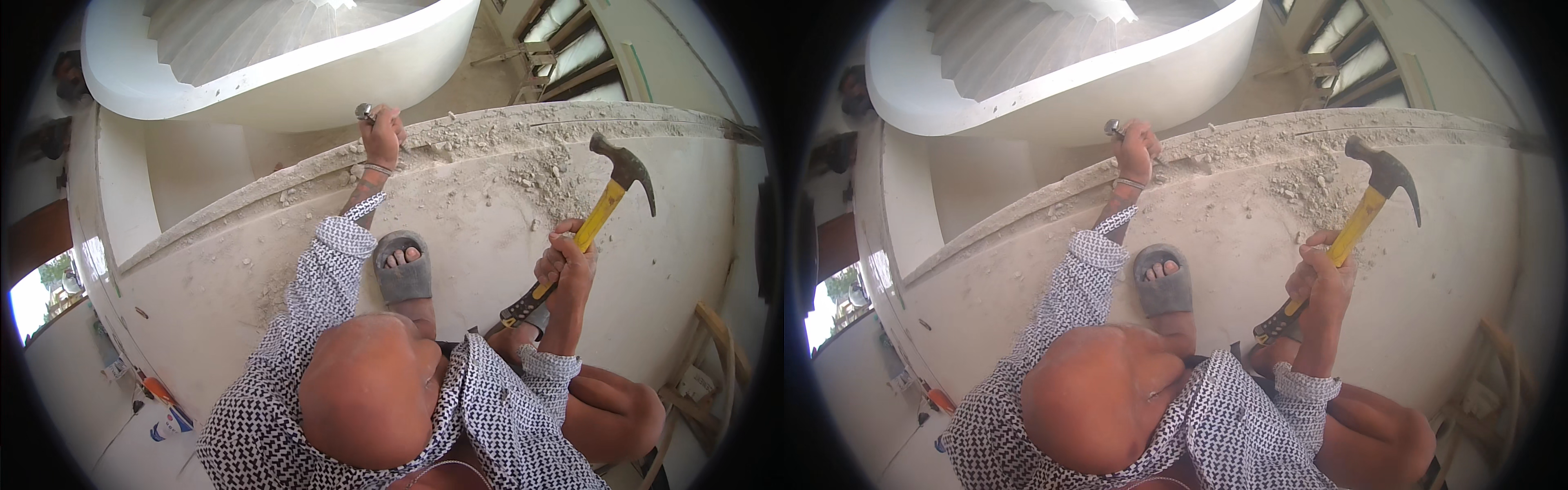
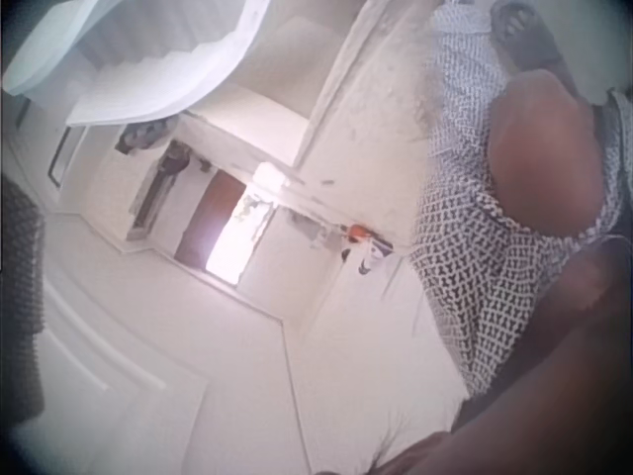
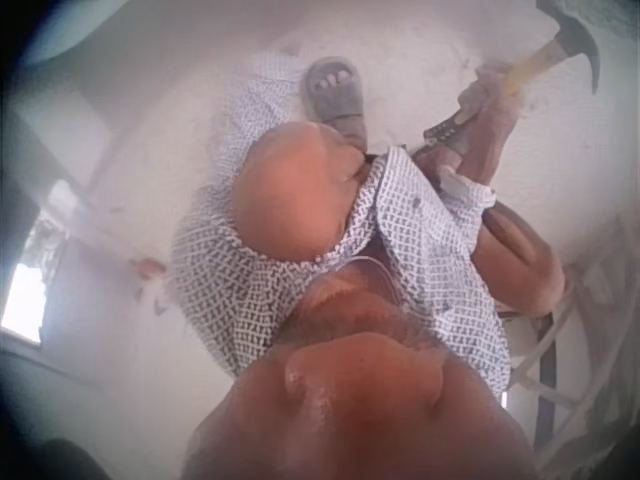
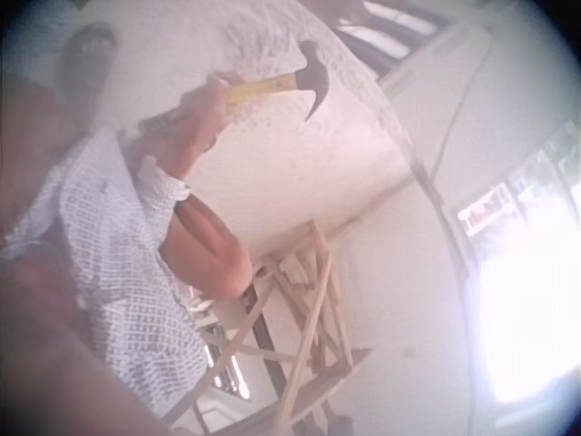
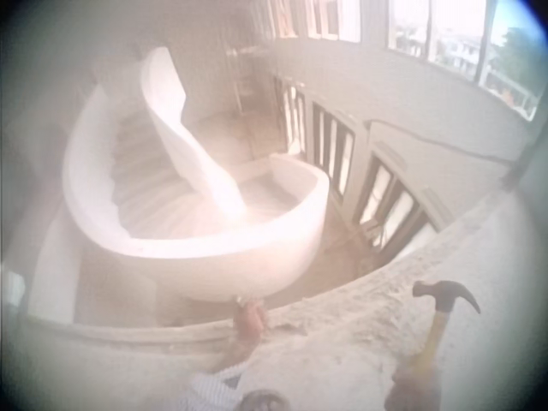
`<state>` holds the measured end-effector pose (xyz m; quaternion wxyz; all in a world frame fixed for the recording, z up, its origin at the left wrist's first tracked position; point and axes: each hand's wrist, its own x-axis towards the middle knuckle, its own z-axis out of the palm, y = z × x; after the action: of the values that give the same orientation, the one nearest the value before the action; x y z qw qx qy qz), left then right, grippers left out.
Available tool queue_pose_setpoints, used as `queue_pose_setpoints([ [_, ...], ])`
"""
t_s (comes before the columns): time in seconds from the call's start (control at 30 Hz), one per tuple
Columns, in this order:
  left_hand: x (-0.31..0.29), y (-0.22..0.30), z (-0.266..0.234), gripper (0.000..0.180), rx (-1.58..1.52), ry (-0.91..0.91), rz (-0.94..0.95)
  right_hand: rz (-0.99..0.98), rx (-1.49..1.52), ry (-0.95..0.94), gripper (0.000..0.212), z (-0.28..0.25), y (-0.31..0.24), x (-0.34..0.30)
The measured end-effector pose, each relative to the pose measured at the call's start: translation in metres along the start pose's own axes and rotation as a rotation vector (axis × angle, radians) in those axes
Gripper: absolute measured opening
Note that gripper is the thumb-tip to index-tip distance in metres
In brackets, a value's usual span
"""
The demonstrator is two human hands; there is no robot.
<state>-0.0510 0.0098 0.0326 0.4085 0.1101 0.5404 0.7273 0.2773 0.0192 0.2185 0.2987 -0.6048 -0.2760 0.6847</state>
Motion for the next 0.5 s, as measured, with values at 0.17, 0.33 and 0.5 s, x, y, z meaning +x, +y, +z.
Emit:
queue_pose_setpoints([
  [0.17, -0.026, -0.032, 0.034, 0.031, -0.094, 0.022, -0.025, 0.049, 0.064, -0.027, 0.01, 0.009, 0.001, -0.002],
  [0.33, -0.011, -0.03, 0.026, 0.036, 0.649, -0.079, 0.399, 0.011, -0.083, -0.011, 0.008, -0.002, -0.008, -0.007],
  [0.5, -0.021, -0.04, 0.102, 0.029, -0.225, -0.112, 0.145, -0.012, -0.055, 0.016, 0.009, -0.002, 0.01, -0.009],
])
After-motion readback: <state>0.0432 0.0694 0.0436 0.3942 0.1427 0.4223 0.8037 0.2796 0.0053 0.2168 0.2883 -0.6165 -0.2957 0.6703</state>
